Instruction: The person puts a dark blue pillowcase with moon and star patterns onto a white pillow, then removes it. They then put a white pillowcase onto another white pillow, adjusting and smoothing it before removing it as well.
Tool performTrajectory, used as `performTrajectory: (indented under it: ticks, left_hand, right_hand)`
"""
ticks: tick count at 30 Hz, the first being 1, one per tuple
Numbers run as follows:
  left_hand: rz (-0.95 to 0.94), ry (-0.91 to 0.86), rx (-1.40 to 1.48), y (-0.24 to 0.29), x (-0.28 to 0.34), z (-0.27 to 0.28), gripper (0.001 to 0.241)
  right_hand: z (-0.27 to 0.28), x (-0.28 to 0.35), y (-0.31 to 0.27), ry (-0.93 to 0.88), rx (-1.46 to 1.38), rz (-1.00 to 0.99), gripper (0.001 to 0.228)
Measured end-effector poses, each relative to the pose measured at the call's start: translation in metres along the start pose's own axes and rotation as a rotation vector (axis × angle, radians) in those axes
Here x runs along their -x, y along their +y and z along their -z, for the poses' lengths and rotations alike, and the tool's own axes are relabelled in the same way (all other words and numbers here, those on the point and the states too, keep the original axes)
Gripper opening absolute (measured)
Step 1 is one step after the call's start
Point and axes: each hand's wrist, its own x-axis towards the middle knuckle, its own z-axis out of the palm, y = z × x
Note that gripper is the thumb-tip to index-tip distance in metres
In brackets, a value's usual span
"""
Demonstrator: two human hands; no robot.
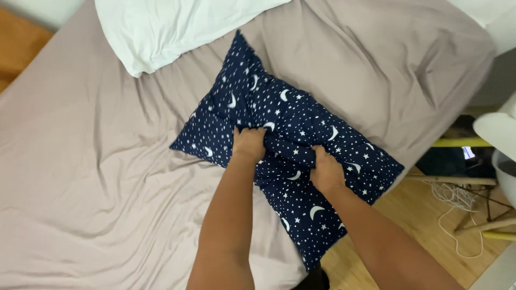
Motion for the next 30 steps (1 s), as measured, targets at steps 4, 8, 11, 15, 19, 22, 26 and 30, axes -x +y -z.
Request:
performTrajectory:
  ticks: [4, 8, 11, 15, 19, 22, 26, 30]
  left_hand:
    - [0.080, -0.070, 0.109, 0.009, 0.051, 0.007, 0.049]
    - [0.039, -0.033, 0.094, 0.018, 0.122, 0.016, 0.050]
    - [-0.043, 0.060, 0.056, 0.039, 0.186, 0.050, 0.057]
    - [-0.145, 0.057, -0.024, 0.076, 0.280, 0.098, 0.077]
    - [-0.257, 0.204, -0.044, 0.082, 0.299, 0.080, 0.038]
    - [-0.226, 0.127, 0.028, 0.120, 0.339, 0.109, 0.031]
    - [-0.373, 0.158, 0.004, 0.158, 0.365, 0.138, 0.033]
    - [-0.571, 0.195, -0.035, 0.190, 0.390, 0.169, 0.037]
  right_hand:
    - [-0.003, 0.032, 0.025, 0.104, -0.079, 0.034, 0.058]
    - [0.025, 0.094, 0.032, 0.176, -0.105, 0.087, 0.047]
    - [0.054, 0.138, 0.039, 0.225, -0.097, 0.180, 0.036]
    - [0.083, 0.197, 0.058, 0.352, -0.051, 0.365, 0.034]
    - [0.136, 0.260, 0.064, 0.419, 0.002, 0.487, 0.033]
    - [0.171, 0.305, 0.081, 0.368, 0.054, 0.446, 0.033]
    - [0.210, 0.362, 0.108, 0.335, 0.099, 0.374, 0.032]
    - [0.224, 0.425, 0.132, 0.293, 0.137, 0.260, 0.030]
